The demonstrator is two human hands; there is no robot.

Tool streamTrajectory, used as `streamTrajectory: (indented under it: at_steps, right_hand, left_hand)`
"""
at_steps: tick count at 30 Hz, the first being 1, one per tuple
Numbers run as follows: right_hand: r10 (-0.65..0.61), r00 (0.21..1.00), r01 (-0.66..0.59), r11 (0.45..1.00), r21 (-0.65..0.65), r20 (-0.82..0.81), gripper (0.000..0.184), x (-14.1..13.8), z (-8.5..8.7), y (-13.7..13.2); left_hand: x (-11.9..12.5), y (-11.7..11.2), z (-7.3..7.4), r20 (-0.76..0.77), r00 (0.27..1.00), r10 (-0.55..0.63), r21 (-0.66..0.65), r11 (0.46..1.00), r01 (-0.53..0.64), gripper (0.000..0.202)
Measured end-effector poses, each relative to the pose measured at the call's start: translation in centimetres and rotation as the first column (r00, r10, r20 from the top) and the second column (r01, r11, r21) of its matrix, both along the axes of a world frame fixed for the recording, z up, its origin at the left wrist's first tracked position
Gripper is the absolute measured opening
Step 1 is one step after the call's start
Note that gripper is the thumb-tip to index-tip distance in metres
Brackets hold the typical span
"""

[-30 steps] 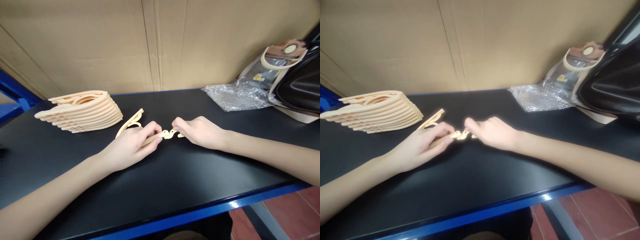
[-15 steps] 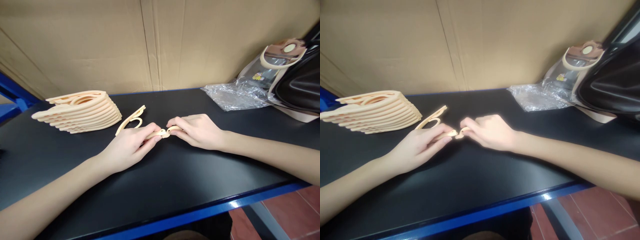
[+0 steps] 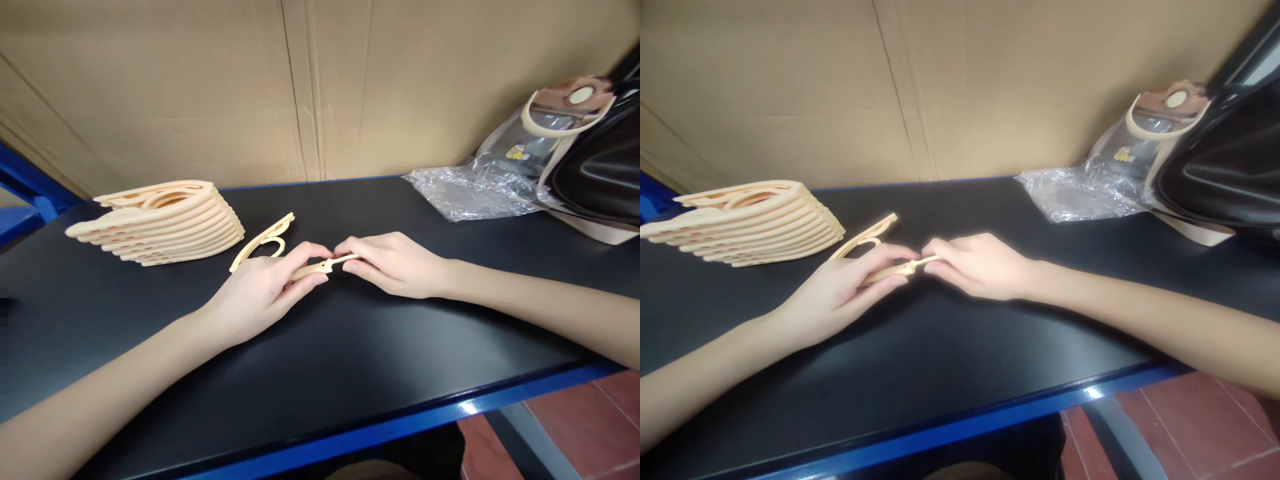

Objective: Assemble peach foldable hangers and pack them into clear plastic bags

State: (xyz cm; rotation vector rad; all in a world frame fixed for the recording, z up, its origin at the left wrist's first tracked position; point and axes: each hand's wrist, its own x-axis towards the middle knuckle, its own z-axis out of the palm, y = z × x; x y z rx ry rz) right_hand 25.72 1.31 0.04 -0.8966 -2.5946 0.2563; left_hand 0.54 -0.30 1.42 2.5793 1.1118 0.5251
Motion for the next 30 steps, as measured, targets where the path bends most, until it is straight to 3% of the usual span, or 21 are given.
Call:
streamTrajectory:
  at_steps: [6,18,30]
  right_hand:
    - [0.101,0.992,-0.105,0.993,-0.050,-0.071,0.042,0.0,-0.1,0.1]
    - [0.093,0.995,-0.094,0.995,-0.040,-0.026,0.044,-0.1,-0.1,-0.8]
    - [0.117,0.993,-0.117,0.986,0.119,0.012,0.041,-0.6,0.0,-1.0]
  left_hand:
    - [-0.2,0.4,-0.3,-0.008,0.997,-0.076,0.035,0.996,0.077,0.034]
    - [-0.3,0.4,-0.3,0.011,0.985,-0.171,0.099,0.981,0.169,0.027]
    - [0.1,0.1,-0.3,0.012,0.994,-0.106,-0.042,0.993,0.107,0.035]
